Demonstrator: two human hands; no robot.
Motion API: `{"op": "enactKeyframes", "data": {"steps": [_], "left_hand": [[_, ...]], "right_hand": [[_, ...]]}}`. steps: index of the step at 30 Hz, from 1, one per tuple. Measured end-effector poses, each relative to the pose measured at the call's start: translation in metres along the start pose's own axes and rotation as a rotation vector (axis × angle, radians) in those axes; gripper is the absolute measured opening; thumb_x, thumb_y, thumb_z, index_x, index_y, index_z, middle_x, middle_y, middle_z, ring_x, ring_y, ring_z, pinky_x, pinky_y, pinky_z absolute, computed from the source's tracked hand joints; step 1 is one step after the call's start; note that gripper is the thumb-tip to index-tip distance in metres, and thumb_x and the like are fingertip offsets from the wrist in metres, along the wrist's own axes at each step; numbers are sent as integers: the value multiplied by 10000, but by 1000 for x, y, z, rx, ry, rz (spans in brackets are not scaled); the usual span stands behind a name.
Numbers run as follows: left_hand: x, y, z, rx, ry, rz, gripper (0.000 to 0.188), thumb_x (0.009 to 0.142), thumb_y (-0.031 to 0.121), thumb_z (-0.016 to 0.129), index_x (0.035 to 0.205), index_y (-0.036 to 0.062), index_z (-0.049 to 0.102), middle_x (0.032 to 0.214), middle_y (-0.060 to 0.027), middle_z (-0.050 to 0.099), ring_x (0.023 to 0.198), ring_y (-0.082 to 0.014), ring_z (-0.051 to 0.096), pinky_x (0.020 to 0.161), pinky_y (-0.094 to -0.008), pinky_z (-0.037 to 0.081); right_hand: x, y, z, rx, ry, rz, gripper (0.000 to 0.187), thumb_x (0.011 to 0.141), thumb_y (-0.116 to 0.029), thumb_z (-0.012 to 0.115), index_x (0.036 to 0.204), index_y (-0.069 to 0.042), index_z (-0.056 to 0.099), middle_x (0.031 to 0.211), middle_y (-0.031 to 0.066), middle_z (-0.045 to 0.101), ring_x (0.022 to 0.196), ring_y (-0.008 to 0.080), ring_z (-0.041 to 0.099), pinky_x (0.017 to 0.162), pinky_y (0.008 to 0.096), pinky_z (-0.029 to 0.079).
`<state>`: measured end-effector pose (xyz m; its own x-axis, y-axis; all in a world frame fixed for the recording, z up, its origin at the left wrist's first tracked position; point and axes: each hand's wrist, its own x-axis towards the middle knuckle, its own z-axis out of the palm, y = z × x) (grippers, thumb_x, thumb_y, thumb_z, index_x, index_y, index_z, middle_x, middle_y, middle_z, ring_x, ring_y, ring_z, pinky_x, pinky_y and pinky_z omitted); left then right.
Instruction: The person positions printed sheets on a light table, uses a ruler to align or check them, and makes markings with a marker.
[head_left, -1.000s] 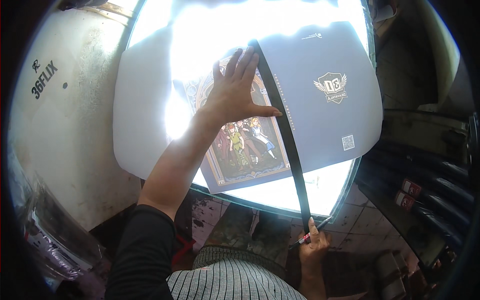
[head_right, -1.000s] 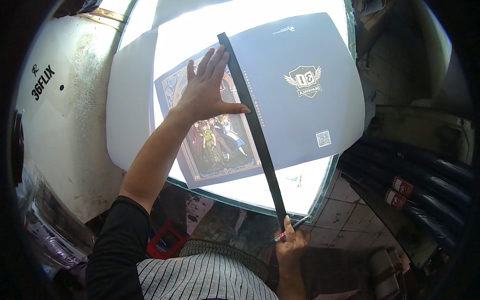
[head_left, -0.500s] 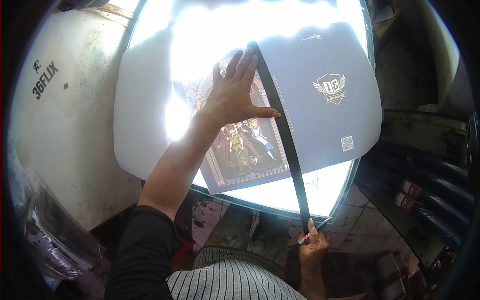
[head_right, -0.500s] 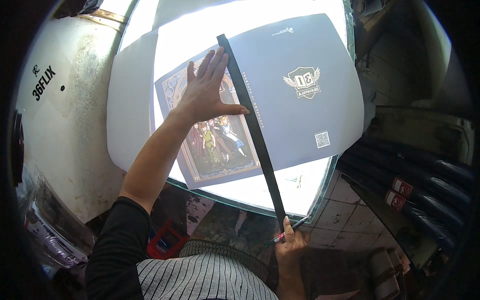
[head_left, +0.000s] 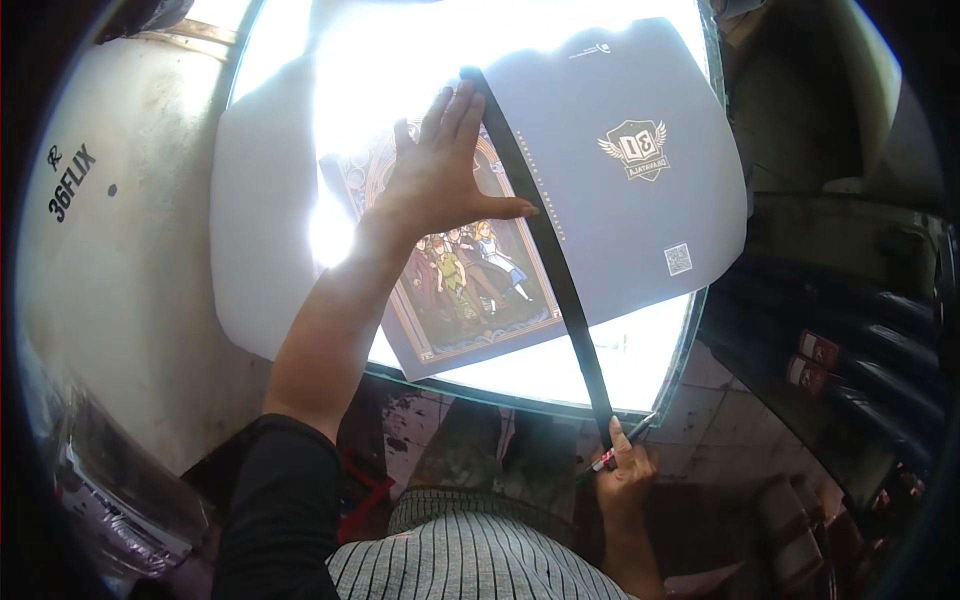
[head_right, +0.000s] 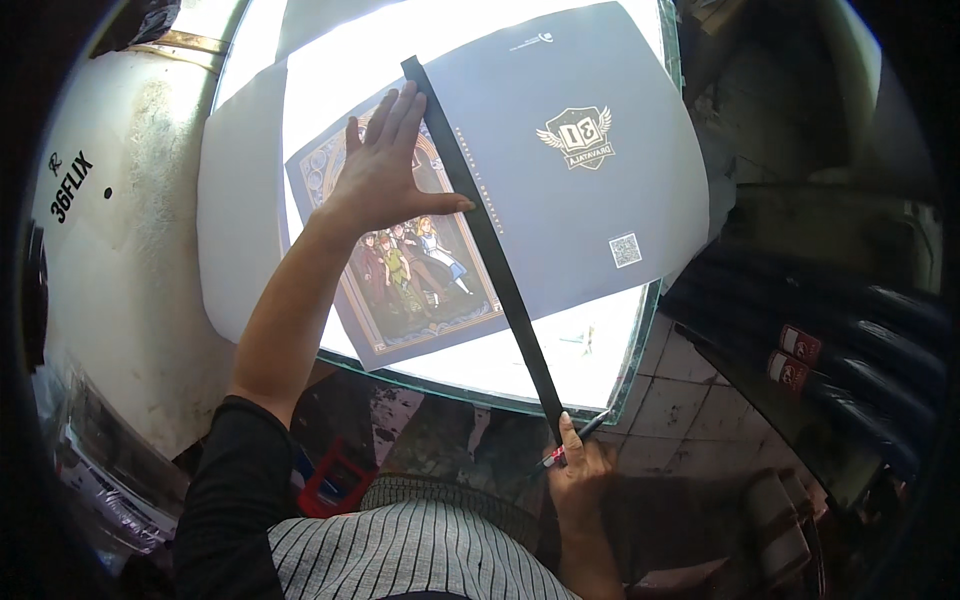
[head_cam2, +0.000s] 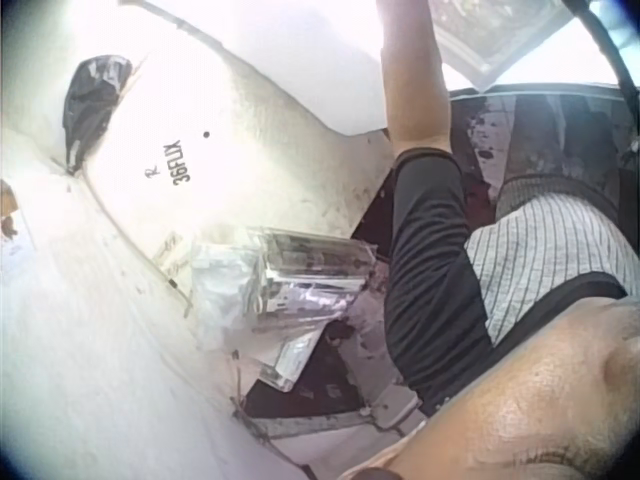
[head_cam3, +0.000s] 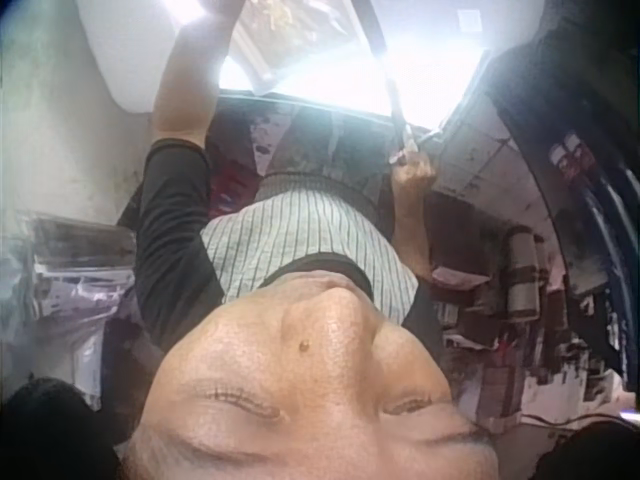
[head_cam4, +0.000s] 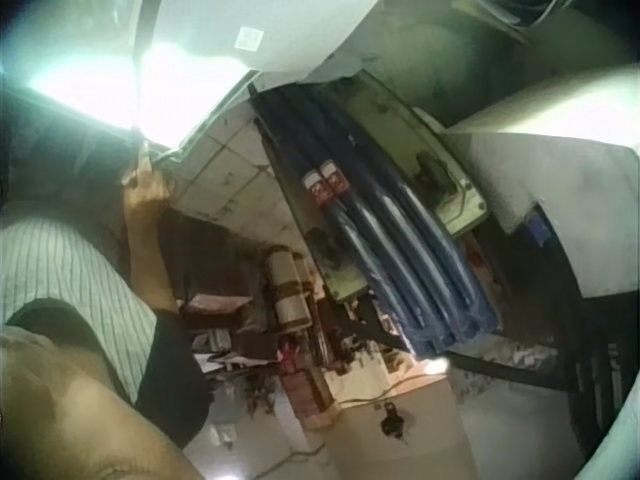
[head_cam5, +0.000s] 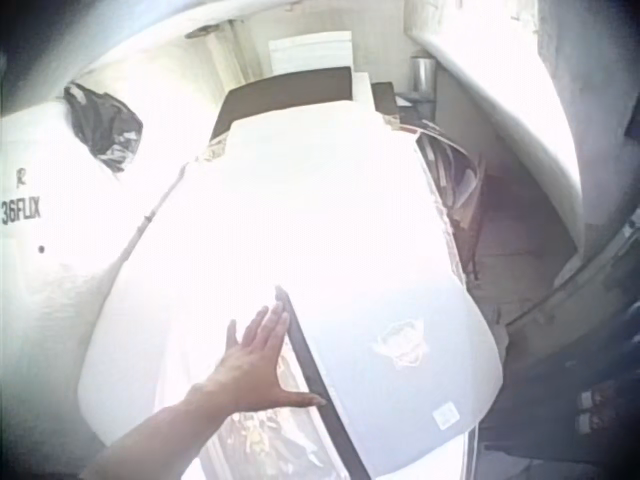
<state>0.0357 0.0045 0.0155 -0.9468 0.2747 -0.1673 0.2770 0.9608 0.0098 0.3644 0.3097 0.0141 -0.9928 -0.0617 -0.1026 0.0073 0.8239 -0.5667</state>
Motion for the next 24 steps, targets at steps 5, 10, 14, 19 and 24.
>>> {"op": "enactKeyframes", "data": {"steps": [5, 10, 14, 19, 24], "left_hand": [[3, 8, -7, 5, -49, -13, 1511, 528, 915, 688, 1568, -32, 134, 1647, -241, 99, 1547, -365, 30, 1197, -653, 55], [5, 16, -22, -33, -119, -54, 1515, 523, 879, 732, 1567, -37, 127, 1648, -245, 90, 1543, -381, 26, 1194, -659, 90], [5, 17, -33, -54, -181, -98, 1494, 541, 842, 760, 1567, -38, 124, 1647, -245, 91, 1542, -382, 39, 1200, -650, 110], [4, 14, -44, -26, -341, -156, 1466, 577, 808, 770, 1570, -38, 102, 1657, -216, 74, 1540, -375, 55, 1200, -654, 140], [12, 21, -56, -41, -364, -122, 1446, 604, 781, 779, 1570, -40, 85, 1659, -211, 69, 1540, -378, 60, 1190, -668, 162]], "right_hand": [[-4, 4, 2, -6, -2, 19, 674, 673, -73, 812, 1324, -131, 643, 680, 73, 507, 606, 287, 533, 705, 438, 441], [-6, 4, -12, 27, -48, 50, 566, 830, -165, 784, 1356, -71, 599, 750, 106, 589, 637, 299, 566, 705, 439, 453], [-17, 27, -30, 49, 231, 73, 470, 932, -186, 710, 1340, 8, 580, 835, 132, 643, 696, 290, 598, 718, 428, 478], [89, 39, -27, 338, 398, -39, 263, 959, 24, 616, 1221, 49, 599, 1005, 117, 674, 892, 153, 646, 763, 286, 526], [290, -58, -22, 386, 331, -375, 175, 822, -40, 769, 986, -22, 712, 880, 105, 711, 814, 265, 665, 855, 410, 493]]}}
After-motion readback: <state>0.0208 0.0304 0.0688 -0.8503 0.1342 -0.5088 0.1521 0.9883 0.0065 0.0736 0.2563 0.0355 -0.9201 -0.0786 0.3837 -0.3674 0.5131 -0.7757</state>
